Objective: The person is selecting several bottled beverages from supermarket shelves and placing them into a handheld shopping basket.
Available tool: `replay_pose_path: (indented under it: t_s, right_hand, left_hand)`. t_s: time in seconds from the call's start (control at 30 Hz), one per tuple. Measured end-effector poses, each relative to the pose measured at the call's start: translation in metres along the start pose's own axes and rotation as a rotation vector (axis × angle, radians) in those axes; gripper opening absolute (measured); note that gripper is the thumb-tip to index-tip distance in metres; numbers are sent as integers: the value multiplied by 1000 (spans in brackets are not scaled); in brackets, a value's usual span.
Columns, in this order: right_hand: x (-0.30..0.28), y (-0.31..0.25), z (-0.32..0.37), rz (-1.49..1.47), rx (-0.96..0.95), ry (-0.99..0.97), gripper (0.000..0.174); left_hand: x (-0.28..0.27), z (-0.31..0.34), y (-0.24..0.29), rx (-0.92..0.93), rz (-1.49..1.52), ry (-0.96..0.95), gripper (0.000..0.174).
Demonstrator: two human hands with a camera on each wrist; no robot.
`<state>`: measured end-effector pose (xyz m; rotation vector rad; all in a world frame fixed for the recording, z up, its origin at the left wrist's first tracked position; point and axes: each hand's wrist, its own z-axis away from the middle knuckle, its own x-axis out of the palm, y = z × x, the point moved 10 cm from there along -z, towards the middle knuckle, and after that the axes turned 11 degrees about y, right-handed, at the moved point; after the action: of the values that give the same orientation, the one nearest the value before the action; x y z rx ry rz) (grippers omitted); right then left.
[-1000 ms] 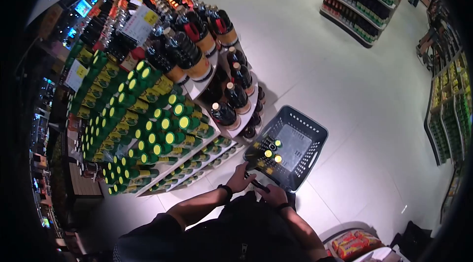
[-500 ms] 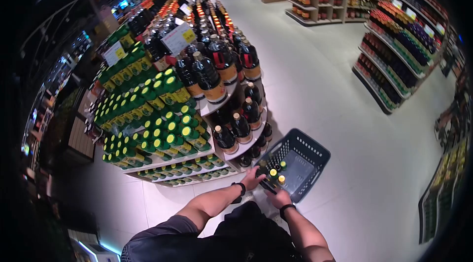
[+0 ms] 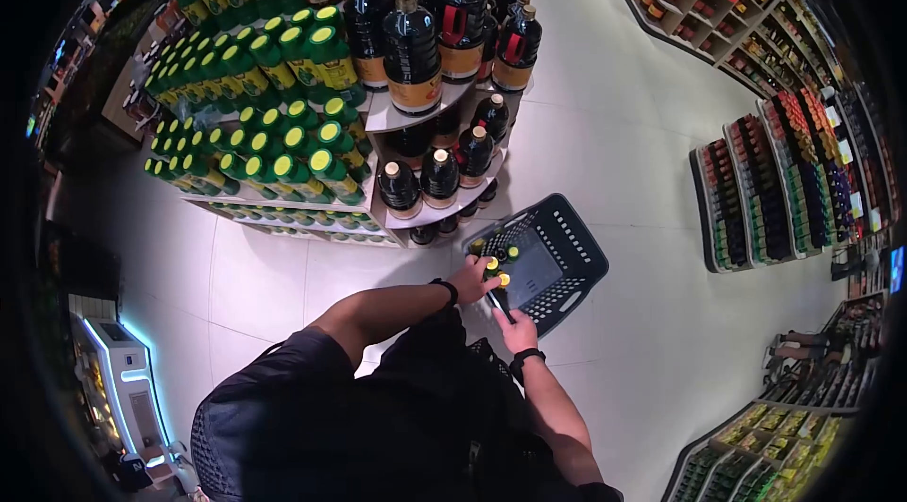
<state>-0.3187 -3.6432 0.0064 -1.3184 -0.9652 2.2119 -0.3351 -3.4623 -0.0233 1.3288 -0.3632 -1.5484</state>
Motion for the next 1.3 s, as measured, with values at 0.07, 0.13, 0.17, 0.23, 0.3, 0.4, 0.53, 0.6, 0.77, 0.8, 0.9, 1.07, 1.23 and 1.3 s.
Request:
replay_pose_path:
  t_s: [0.07, 0.13, 0.17, 0.23, 0.3, 0.4, 0.53, 0.6, 0.77, 0.8, 0.9, 1.07, 1.23, 1.3]
  right_hand:
    - [-9, 5, -19, -1, 17, -9, 45]
    - [-19, 11, -37, -2, 47, -28, 45]
    - [-23, 11, -50, -16, 59, -40, 46]
    - [-31, 5, -71, -42, 6, -37, 46]
    - [-36, 11, -99, -52, 31, -46, 45]
    - [-48, 24, -122, -48, 62, -65, 44]
    - [-65, 26, -161, -12, 97, -121, 39]
    - [-77, 28, -178, -84, 120, -123, 38]
    - [-114, 29, -231, -73, 37, -104, 45]
    - [-126, 28, -243, -46, 28, -109, 45]
    - [-160, 30, -286, 27, 49, -166, 47]
    - [-218, 59, -333, -103, 4, -225, 52]
    - [-257, 77, -377, -70, -91, -311, 54]
    - [-276, 83, -394, -20, -129, -357, 55]
  left_hand:
    - [5, -19, 10, -10, -43, 2, 72]
    - [9, -40, 20, -26, -25, -23, 70]
    - [10, -50, 25, -16, -23, -11, 67]
    - [10, -65, 36, -34, -17, -22, 63]
    - [9, -91, 46, -15, -32, -14, 63]
    - [17, -114, 61, -23, -29, -29, 63]
    - [17, -149, 84, -28, 0, -25, 61]
    - [21, -165, 97, -32, 12, -12, 58]
    - [43, -215, 121, 21, 27, 65, 56]
    - [44, -224, 130, 15, 40, 85, 56]
    - [59, -264, 157, 62, 8, 120, 52]
    - [95, -301, 207, 41, -12, 110, 48]
    - [116, -322, 237, -1, -35, 195, 47]
    - [129, -330, 253, -16, -59, 205, 42]
